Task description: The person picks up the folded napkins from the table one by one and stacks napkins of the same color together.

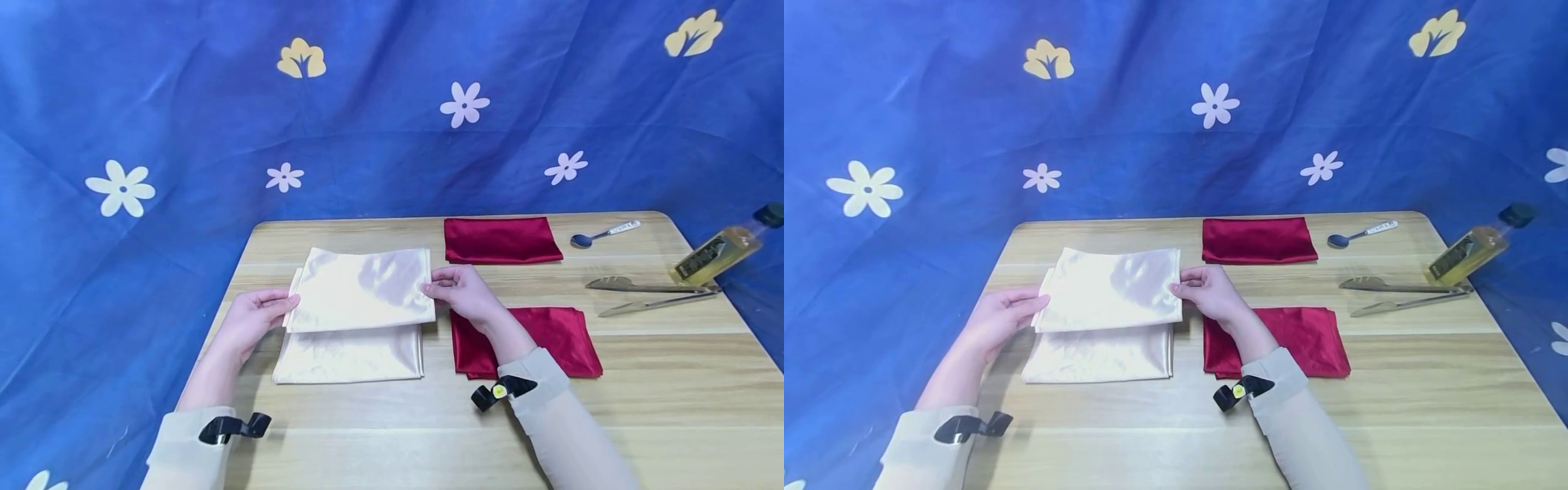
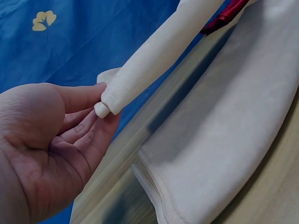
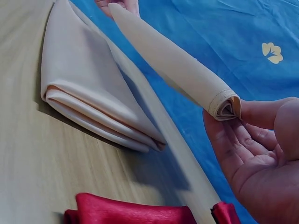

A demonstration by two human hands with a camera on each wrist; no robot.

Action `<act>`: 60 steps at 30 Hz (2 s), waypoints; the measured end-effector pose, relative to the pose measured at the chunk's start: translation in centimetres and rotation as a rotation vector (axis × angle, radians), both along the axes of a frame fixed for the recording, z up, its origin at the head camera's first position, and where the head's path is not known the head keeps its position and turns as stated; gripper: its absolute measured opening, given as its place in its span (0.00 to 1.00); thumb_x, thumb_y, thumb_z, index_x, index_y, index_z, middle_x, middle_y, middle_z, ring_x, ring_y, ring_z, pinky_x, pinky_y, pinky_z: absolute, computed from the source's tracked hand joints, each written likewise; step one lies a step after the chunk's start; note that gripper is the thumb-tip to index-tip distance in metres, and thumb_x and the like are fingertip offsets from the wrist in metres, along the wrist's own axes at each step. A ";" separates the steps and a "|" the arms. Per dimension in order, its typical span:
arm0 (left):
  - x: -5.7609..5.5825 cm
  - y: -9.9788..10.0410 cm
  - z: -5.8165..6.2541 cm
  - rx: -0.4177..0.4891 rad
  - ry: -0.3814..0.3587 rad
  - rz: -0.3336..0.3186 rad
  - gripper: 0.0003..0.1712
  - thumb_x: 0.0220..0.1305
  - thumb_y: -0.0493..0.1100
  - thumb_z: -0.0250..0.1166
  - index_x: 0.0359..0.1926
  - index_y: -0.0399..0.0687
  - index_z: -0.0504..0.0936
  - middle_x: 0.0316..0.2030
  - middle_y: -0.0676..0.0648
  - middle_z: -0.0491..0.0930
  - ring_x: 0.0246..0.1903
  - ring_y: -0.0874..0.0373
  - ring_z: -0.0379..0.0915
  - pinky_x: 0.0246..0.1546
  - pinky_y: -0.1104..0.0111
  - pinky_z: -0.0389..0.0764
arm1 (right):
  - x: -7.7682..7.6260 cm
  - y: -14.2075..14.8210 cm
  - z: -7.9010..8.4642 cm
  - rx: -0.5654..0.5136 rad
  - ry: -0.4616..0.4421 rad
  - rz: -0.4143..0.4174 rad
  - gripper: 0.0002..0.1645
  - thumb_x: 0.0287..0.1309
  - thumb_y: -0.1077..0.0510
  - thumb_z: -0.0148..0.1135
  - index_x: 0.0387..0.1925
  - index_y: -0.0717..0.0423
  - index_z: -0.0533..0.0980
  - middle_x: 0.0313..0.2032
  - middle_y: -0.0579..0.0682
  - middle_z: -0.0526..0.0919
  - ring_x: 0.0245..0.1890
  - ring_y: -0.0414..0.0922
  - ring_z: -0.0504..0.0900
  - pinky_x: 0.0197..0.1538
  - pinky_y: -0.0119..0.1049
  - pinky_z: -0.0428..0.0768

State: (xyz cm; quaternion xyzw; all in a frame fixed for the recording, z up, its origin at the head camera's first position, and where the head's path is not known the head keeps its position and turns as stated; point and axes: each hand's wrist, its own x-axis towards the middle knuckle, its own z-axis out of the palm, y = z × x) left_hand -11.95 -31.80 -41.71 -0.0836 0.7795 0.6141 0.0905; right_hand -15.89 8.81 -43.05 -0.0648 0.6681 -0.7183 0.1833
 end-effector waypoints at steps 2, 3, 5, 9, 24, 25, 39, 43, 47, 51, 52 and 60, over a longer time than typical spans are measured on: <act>0.2 0.0 0.0 -0.003 0.003 0.003 0.27 0.72 0.42 0.73 0.62 0.26 0.79 0.41 0.59 0.88 0.43 0.69 0.83 0.45 0.74 0.85 | 0.1 0.0 0.0 -0.009 0.003 0.001 0.15 0.67 0.68 0.69 0.51 0.74 0.80 0.36 0.53 0.89 0.37 0.42 0.88 0.43 0.35 0.87; 0.3 0.0 0.0 -0.002 0.002 0.003 0.27 0.72 0.42 0.73 0.62 0.27 0.80 0.41 0.59 0.88 0.43 0.69 0.83 0.45 0.74 0.85 | 0.2 0.0 0.0 -0.013 0.005 0.004 0.14 0.67 0.68 0.69 0.50 0.74 0.80 0.36 0.53 0.89 0.36 0.42 0.88 0.43 0.34 0.87; 0.6 0.0 0.1 -0.002 -0.001 -0.001 0.25 0.72 0.42 0.73 0.61 0.28 0.81 0.41 0.58 0.88 0.43 0.69 0.83 0.45 0.74 0.86 | 0.3 0.0 -0.1 -0.024 0.005 0.013 0.13 0.67 0.68 0.69 0.49 0.73 0.81 0.35 0.53 0.89 0.36 0.42 0.88 0.42 0.34 0.88; 1.1 -0.1 0.1 0.009 -0.010 -0.005 0.22 0.72 0.42 0.72 0.58 0.29 0.83 0.40 0.57 0.89 0.42 0.68 0.84 0.45 0.74 0.86 | 0.6 0.1 -0.1 -0.023 0.003 0.040 0.11 0.67 0.68 0.69 0.47 0.72 0.82 0.34 0.54 0.90 0.35 0.42 0.88 0.44 0.38 0.88; 3.3 -0.7 -0.9 -0.004 -0.001 -0.002 0.25 0.72 0.43 0.73 0.58 0.25 0.81 0.42 0.57 0.89 0.44 0.68 0.84 0.45 0.73 0.86 | 1.6 -0.2 -0.4 -0.012 -0.020 0.113 0.11 0.62 0.66 0.74 0.44 0.70 0.83 0.31 0.55 0.89 0.34 0.43 0.88 0.42 0.41 0.89; 3.5 -0.7 -0.9 0.003 -0.004 -0.002 0.24 0.72 0.42 0.73 0.58 0.25 0.82 0.42 0.56 0.89 0.43 0.67 0.84 0.45 0.72 0.86 | 1.7 -0.2 -0.4 -0.008 -0.018 0.116 0.11 0.61 0.66 0.74 0.44 0.70 0.83 0.31 0.55 0.89 0.34 0.44 0.88 0.42 0.41 0.89; 4.4 -1.3 -1.4 0.022 -0.032 0.009 0.20 0.72 0.41 0.72 0.56 0.29 0.84 0.41 0.56 0.89 0.42 0.67 0.84 0.42 0.73 0.86 | 2.7 -0.4 -0.9 -0.020 -0.066 0.158 0.13 0.63 0.68 0.72 0.46 0.73 0.82 0.35 0.60 0.90 0.35 0.47 0.90 0.44 0.46 0.90; 4.7 -1.4 -1.6 -0.010 -0.055 -0.004 0.26 0.72 0.43 0.73 0.59 0.25 0.80 0.42 0.56 0.89 0.43 0.67 0.83 0.44 0.72 0.86 | 2.9 -0.4 -1.4 -0.007 -0.071 0.163 0.14 0.63 0.68 0.72 0.47 0.74 0.80 0.36 0.61 0.90 0.35 0.47 0.90 0.43 0.46 0.90; 4.7 -1.5 -1.8 -0.035 -0.072 -0.012 0.31 0.72 0.44 0.73 0.61 0.22 0.78 0.43 0.54 0.88 0.43 0.67 0.83 0.45 0.73 0.86 | 3.2 -0.3 -1.8 0.000 -0.082 0.180 0.14 0.64 0.67 0.72 0.47 0.74 0.79 0.35 0.60 0.89 0.34 0.48 0.90 0.42 0.47 0.90; 4.9 -1.6 -2.1 -0.028 -0.089 -0.021 0.32 0.71 0.44 0.73 0.62 0.21 0.76 0.44 0.51 0.88 0.44 0.66 0.84 0.46 0.72 0.86 | 3.4 -0.3 -2.1 0.006 -0.108 0.200 0.14 0.65 0.67 0.72 0.46 0.73 0.79 0.35 0.60 0.89 0.33 0.49 0.90 0.42 0.47 0.90; 5.0 -1.7 -2.2 -0.021 -0.092 -0.026 0.31 0.71 0.43 0.73 0.62 0.20 0.76 0.44 0.50 0.88 0.44 0.65 0.84 0.46 0.71 0.86 | 3.4 -0.3 -2.1 0.005 -0.115 0.203 0.14 0.65 0.67 0.72 0.46 0.73 0.79 0.34 0.60 0.89 0.33 0.50 0.91 0.42 0.47 0.90; 5.2 -2.0 -2.7 0.018 -0.125 -0.075 0.29 0.73 0.40 0.71 0.61 0.18 0.75 0.45 0.45 0.88 0.44 0.61 0.86 0.47 0.66 0.88 | 3.4 -0.4 -2.9 0.019 -0.192 0.216 0.12 0.66 0.68 0.71 0.46 0.73 0.79 0.35 0.60 0.89 0.33 0.50 0.91 0.42 0.45 0.90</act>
